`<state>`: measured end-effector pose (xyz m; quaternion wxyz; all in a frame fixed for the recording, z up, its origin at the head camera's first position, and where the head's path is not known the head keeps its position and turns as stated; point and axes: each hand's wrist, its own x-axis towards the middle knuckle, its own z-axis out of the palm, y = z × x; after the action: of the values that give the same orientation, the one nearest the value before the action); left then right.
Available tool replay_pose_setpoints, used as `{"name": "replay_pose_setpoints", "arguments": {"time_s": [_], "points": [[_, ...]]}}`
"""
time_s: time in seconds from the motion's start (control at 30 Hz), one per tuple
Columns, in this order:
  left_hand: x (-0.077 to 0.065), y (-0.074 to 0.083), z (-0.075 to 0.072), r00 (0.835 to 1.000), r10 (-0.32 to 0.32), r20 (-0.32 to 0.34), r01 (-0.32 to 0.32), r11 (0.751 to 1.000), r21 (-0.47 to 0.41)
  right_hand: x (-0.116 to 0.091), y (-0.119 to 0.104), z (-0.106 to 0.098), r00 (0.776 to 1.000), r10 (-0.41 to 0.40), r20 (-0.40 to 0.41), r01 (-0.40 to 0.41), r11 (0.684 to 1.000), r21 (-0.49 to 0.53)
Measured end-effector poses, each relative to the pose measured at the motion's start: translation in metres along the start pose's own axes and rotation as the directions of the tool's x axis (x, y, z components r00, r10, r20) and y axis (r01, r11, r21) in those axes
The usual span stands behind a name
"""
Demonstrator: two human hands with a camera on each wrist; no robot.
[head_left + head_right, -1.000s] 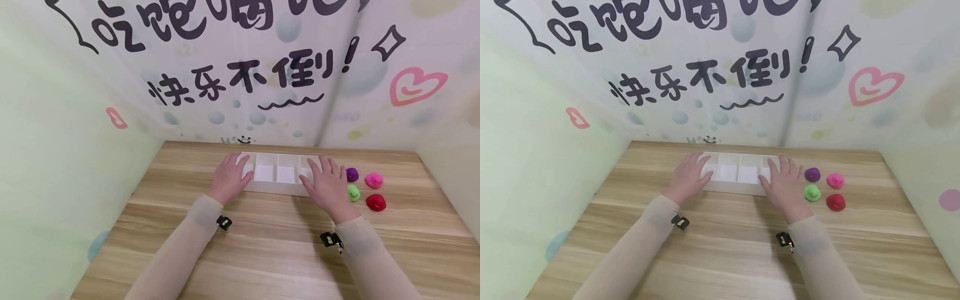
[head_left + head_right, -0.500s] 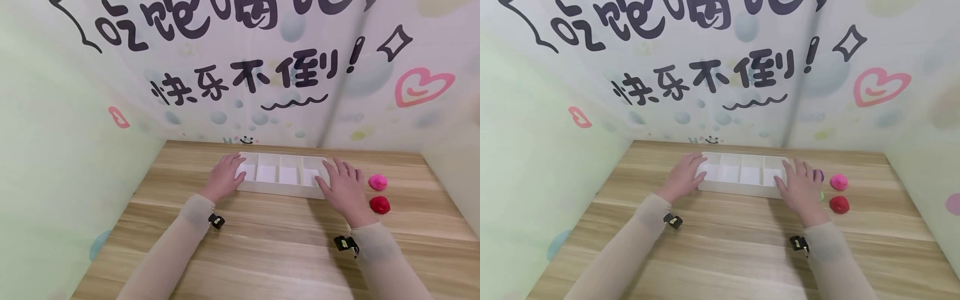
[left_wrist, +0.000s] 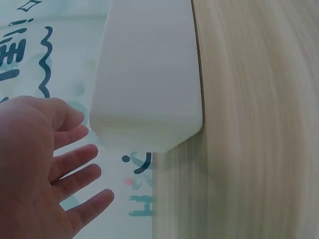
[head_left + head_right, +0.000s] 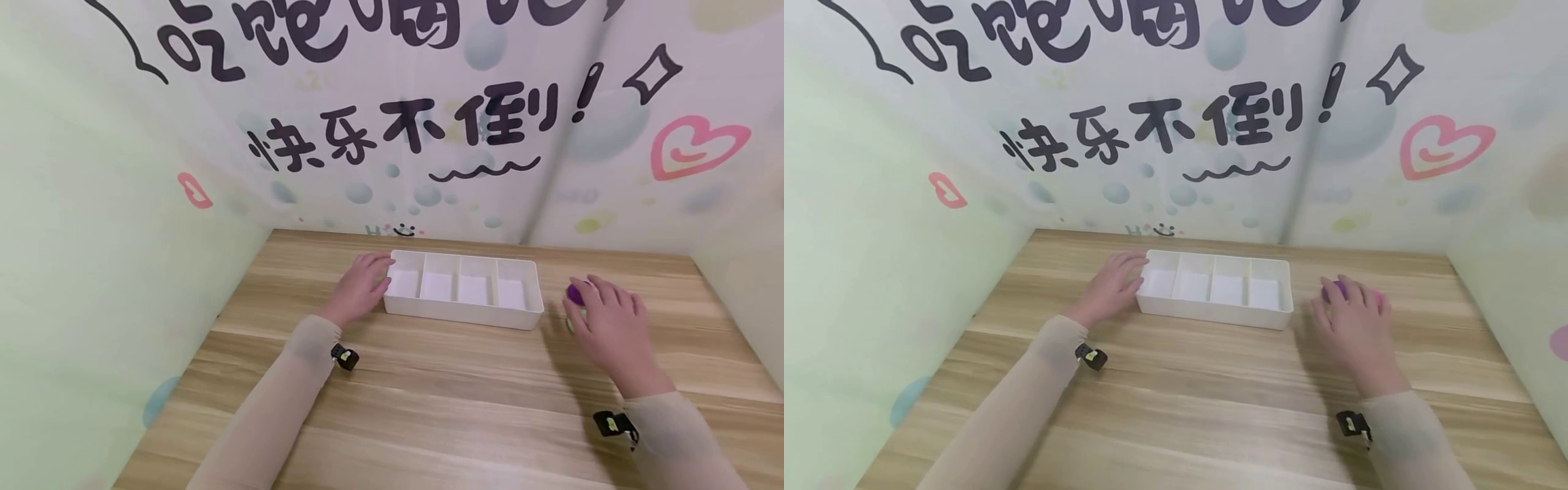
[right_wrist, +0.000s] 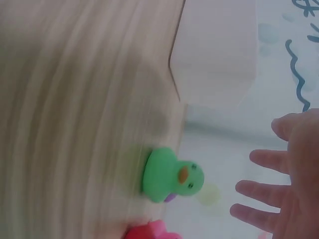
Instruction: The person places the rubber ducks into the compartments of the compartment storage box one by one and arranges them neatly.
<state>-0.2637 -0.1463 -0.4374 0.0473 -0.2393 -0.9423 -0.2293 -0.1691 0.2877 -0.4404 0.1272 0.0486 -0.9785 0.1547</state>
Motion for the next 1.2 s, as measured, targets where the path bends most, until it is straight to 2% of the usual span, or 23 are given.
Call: {"name": "replay_pose_setpoints", "arguments": {"time_s": [0.13, 0.3, 0.43, 0.6, 0.77, 0.97, 1.2], "points": [[0.0, -0.005, 0.002, 1.0, 0.014, 0.006, -0.014, 0.998, -0.06, -0.007, 0.014, -0.004, 1.0, 0.005, -0.028, -0.005, 1.0, 0.023], [-0.002, -0.013, 0.005, 0.999, 0.051, 0.001, -0.05, 0.994, -0.095, -0.016, 0.03, -0.007, 0.997, 0.002, -0.075, 0.002, 0.998, 0.059], [-0.002, -0.017, 0.006, 0.998, 0.069, 0.013, -0.067, 0.99, -0.12, -0.023, 0.042, -0.01, 0.996, 0.011, -0.083, -0.005, 0.998, 0.061], [-0.003, -0.023, 0.009, 0.997, 0.081, 0.018, -0.077, 0.985, -0.154, -0.032, 0.055, -0.011, 0.997, 0.037, -0.067, -0.033, 0.997, 0.064], [-0.005, -0.029, 0.01, 0.998, 0.062, 0.02, -0.057, 0.982, -0.181, -0.038, 0.066, -0.011, 0.998, 0.045, -0.047, -0.04, 0.993, 0.11], [-0.007, -0.034, 0.009, 0.998, 0.066, 0.0, -0.064, 0.973, -0.22, -0.042, 0.074, -0.013, 0.998, 0.061, 0.004, -0.061, 0.988, 0.142], [-0.005, -0.037, 0.011, 0.999, 0.042, -0.008, -0.043, 0.982, -0.183, -0.042, 0.081, -0.014, 0.998, 0.054, 0.019, -0.056, 0.985, 0.164]]}}
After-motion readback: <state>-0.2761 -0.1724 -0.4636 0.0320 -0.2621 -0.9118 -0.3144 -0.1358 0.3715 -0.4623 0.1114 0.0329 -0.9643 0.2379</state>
